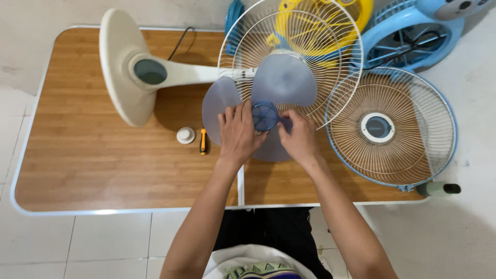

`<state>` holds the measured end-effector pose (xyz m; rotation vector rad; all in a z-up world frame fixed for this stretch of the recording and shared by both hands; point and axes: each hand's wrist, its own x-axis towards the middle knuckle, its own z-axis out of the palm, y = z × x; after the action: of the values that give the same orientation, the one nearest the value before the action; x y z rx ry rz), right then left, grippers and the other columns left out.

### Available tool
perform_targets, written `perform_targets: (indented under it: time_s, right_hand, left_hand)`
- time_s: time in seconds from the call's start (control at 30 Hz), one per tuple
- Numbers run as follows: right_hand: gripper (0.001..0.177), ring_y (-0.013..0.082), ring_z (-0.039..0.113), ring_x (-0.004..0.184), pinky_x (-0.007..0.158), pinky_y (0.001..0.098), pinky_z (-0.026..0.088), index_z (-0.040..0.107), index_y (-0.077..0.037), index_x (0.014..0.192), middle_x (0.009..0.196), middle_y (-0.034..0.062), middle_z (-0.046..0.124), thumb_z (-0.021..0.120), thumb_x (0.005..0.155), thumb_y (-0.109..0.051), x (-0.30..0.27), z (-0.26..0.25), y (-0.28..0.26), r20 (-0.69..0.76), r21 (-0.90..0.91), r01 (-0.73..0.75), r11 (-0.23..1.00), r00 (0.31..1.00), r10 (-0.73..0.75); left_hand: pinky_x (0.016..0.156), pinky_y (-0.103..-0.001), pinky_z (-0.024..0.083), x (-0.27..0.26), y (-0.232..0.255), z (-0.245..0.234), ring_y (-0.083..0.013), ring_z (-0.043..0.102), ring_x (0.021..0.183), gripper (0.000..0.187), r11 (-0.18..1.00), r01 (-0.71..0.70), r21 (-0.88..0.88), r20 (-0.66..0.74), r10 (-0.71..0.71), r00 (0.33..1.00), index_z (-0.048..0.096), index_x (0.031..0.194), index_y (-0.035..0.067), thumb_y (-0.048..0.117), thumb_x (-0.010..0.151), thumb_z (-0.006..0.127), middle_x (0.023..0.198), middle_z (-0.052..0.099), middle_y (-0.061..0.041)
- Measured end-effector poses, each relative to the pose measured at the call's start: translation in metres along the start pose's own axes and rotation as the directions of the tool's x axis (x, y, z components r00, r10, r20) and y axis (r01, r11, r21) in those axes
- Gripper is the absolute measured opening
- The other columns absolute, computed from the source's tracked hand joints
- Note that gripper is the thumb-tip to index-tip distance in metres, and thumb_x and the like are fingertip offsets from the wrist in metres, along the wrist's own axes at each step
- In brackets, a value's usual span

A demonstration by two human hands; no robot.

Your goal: The person assembles a table fan on a wooden table. They attach the front grille, secure the fan blade with a central cap, and then attach the rear grille to complete the assembly.

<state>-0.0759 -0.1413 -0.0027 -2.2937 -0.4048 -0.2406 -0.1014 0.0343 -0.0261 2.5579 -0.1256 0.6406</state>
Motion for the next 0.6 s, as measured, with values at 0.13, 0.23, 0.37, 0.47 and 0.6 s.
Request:
perform_targets:
  time_s: [0.13,0.23,0.37,0.47,0.6]
  right_hand:
    - [0.015,0.0253,0.074,0.073,0.068,0.036,0.055,0.071,0.0,0.1,0.087,0.0144,0.076,0.074,0.086,-0.004,-0.006,0.019,-0.002,-0.017,0.093,-0.052,0.994,0.998,0.054]
    - [0.014,0.0244,0.071,0.068,0.066,0.0361,0.053,0.072,0.0,0.098,0.085,0.0142,0.077,0.075,0.086,-0.005,-0.008,0.033,-0.005,-0.034,0.09,-0.07,0.993,0.997,0.073]
    - [0.011,0.0181,0.072,0.071,0.065,0.0331,0.054,0.073,-0.001,0.097,0.085,0.0104,0.077,0.072,0.088,-0.007,-0.014,0.046,-0.003,-0.021,0.161,-0.039,0.986,0.999,0.043]
    - [0.011,0.0166,0.067,0.066,0.061,0.0332,0.052,0.075,-0.003,0.097,0.078,0.0066,0.075,0.07,0.099,-0.012,-0.015,0.05,0.007,0.096,0.246,-0.122,0.962,0.99,0.101]
    - [0.015,0.0249,0.067,0.086,0.081,0.0416,0.051,0.075,-0.005,0.106,0.094,0.0126,0.074,0.07,0.103,-0.019,-0.017,0.051,0.031,0.072,0.01,-0.246,0.969,0.967,0.245]
  left_hand:
    - [0.095,-0.052,0.035,-0.013,-0.005,-0.012,-0.0349,0.051,0.115,0.116,0.999,0.036,-0.012,0.023,-0.036,0.999,0.032,0.154,-0.001,0.03,0.061,0.094,0.125,0.061,-0.013]
    - [0.095,-0.053,0.034,-0.018,-0.005,-0.018,-0.036,0.051,0.115,0.12,1.0,0.022,-0.022,-0.036,-0.023,0.999,0.028,0.154,-0.002,0.032,0.059,0.094,0.128,0.06,-0.015]
    - [0.097,-0.053,0.034,-0.02,-0.008,-0.023,-0.0349,0.051,0.117,0.117,0.998,0.061,0.006,-0.075,-0.061,0.995,0.03,0.154,0.001,0.036,0.063,0.095,0.13,0.058,-0.015]
    - [0.097,-0.053,0.035,-0.022,-0.016,-0.029,-0.0335,0.051,0.115,0.115,0.99,0.139,0.021,0.025,-0.139,0.99,0.032,0.154,0.005,0.035,0.063,0.095,0.125,0.06,-0.012]
    - [0.096,-0.052,0.035,-0.027,-0.03,-0.038,-0.0334,0.051,0.114,0.116,0.986,0.139,0.087,0.065,-0.145,0.987,0.033,0.153,0.004,0.034,0.06,0.094,0.124,0.06,-0.013]
